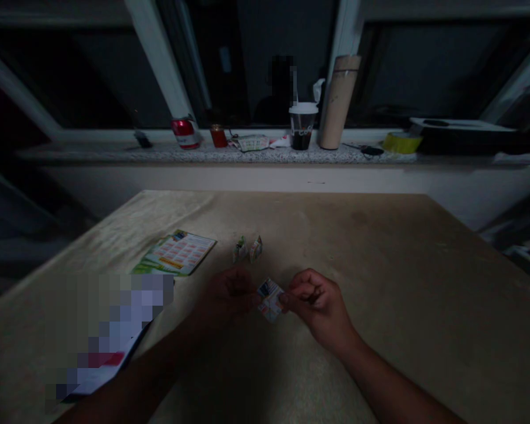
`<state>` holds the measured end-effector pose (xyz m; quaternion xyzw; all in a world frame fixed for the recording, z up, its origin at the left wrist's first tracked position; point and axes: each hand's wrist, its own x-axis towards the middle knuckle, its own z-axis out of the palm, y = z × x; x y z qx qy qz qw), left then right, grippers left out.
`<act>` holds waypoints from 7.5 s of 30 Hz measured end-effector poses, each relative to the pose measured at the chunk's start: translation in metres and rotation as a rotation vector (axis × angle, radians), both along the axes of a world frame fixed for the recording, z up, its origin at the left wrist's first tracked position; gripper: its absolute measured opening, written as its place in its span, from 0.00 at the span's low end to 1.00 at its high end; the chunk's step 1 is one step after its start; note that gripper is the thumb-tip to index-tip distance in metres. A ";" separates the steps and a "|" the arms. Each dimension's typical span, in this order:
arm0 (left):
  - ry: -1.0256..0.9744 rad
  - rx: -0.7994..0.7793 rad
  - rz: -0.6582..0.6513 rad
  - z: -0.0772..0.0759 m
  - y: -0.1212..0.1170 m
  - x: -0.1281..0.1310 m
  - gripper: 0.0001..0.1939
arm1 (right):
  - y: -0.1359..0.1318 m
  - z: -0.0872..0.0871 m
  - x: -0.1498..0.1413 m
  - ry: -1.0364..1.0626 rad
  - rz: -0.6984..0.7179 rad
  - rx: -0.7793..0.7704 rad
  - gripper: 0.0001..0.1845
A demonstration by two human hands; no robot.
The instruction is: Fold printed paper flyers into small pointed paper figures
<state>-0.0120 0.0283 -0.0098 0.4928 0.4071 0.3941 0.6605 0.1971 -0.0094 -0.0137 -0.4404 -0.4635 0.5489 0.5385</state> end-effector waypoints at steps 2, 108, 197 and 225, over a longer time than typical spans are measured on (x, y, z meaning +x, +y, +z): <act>0.034 0.011 0.005 0.003 0.000 -0.001 0.21 | -0.001 0.001 0.000 -0.009 -0.008 0.002 0.17; -0.086 0.049 -0.038 -0.011 -0.028 0.018 0.13 | -0.010 -0.001 0.000 -0.525 0.130 0.353 0.15; 0.081 0.070 -0.119 -0.010 -0.022 0.018 0.12 | -0.008 -0.005 0.001 -0.420 0.107 0.206 0.20; 0.158 0.040 -0.092 0.000 -0.023 0.017 0.10 | -0.009 -0.006 0.000 -0.397 0.058 0.141 0.21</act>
